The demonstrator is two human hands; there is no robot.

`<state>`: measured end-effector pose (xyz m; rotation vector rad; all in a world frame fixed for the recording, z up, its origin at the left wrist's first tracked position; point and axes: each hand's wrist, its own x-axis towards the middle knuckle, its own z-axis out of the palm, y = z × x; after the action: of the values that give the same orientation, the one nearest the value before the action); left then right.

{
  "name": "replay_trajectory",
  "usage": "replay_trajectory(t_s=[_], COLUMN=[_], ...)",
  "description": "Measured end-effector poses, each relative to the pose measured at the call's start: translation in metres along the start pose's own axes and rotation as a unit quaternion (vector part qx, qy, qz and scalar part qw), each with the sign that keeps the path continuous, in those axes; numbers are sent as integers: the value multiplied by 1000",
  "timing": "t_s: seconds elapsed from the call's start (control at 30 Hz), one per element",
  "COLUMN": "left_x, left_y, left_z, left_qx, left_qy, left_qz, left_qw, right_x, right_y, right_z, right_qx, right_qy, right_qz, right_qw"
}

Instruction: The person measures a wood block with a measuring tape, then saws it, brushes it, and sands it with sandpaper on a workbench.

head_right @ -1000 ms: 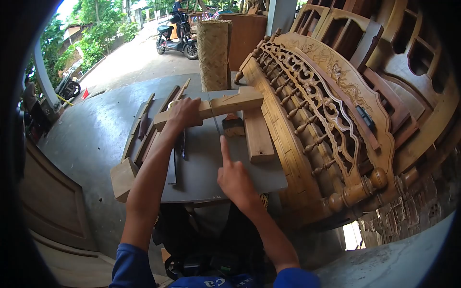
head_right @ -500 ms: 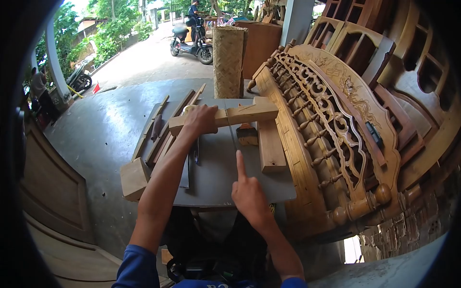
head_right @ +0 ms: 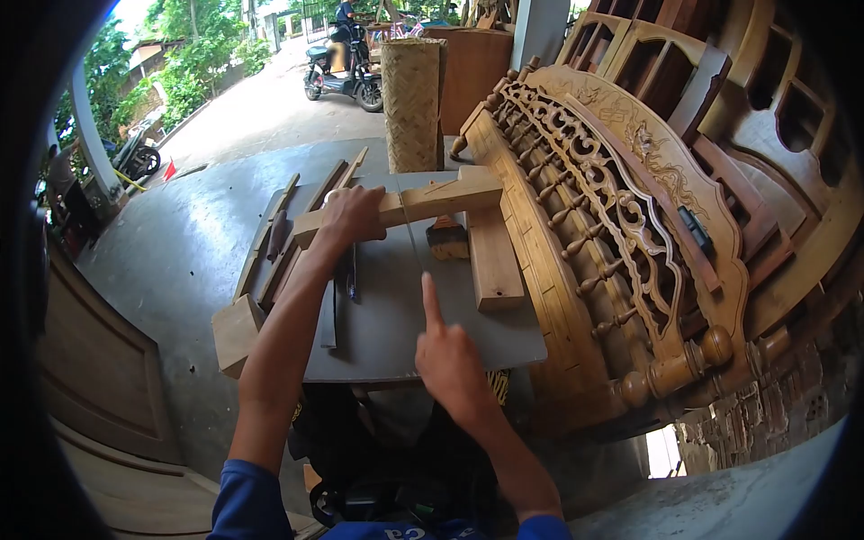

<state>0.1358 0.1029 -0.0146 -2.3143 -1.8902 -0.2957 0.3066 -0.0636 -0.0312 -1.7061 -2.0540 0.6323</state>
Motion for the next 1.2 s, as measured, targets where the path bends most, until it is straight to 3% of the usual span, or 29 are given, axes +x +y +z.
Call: replay_trajectory(t_s=[0.07, 0.13, 0.2, 0.3, 0.37, 0.47, 0.6, 0.7, 0.77, 0.83, 0.93, 1.07, 1.13, 1.2], left_x=[-1, 3, 6, 4, -1, 3, 6, 3, -1, -4, 2, 0, 3, 3], left_y=[2, 2, -1, -3, -3, -7, -5, -3, -5, -4, -9, -3, -2, -4], left_z=[2, 6, 10, 7, 4, 10, 10, 6, 6, 4, 9, 8, 8, 6], left_qx=[4, 4, -4, 19, 3, -18, -18, -9, 6, 1, -19, -9, -16, 6], left_qy=[1, 12, 29, 11, 6, 38, 39, 25, 19, 9, 44, 30, 37, 39], left_qz=[-4, -7, -16, -20, -14, 3, 0, -19, -12, -6, -4, -9, -23, -14], left_qw=[1000, 1000, 999, 1000, 1000, 999, 999, 999, 1000, 1000, 999, 999, 999, 999], right_x=[58, 136, 157, 110, 31, 13, 149, 163, 104, 12, -8, 120, 162, 151], right_y=[6, 2, -15, -2, 6, -2, 3, -15, 1, 0, -11, -4, -26, -21], right_z=[15, 26, 9, 25, 18, -3, 28, 26, 30, 6, -17, 11, 13, 16], right_qx=[0, -12, -20, 5, 5, -6, -20, -23, 20, -11, -41, -33, -75, -75], right_qy=[85, 110, 86, 108, 54, 18, 129, 132, 133, 23, -9, 108, 115, 106], right_qz=[-77, -113, -105, -121, -31, -4, -135, -109, -142, -14, 25, -116, -85, -77], right_qw=[993, 987, 991, 987, 998, 1000, 982, 985, 981, 1000, 999, 987, 987, 989])
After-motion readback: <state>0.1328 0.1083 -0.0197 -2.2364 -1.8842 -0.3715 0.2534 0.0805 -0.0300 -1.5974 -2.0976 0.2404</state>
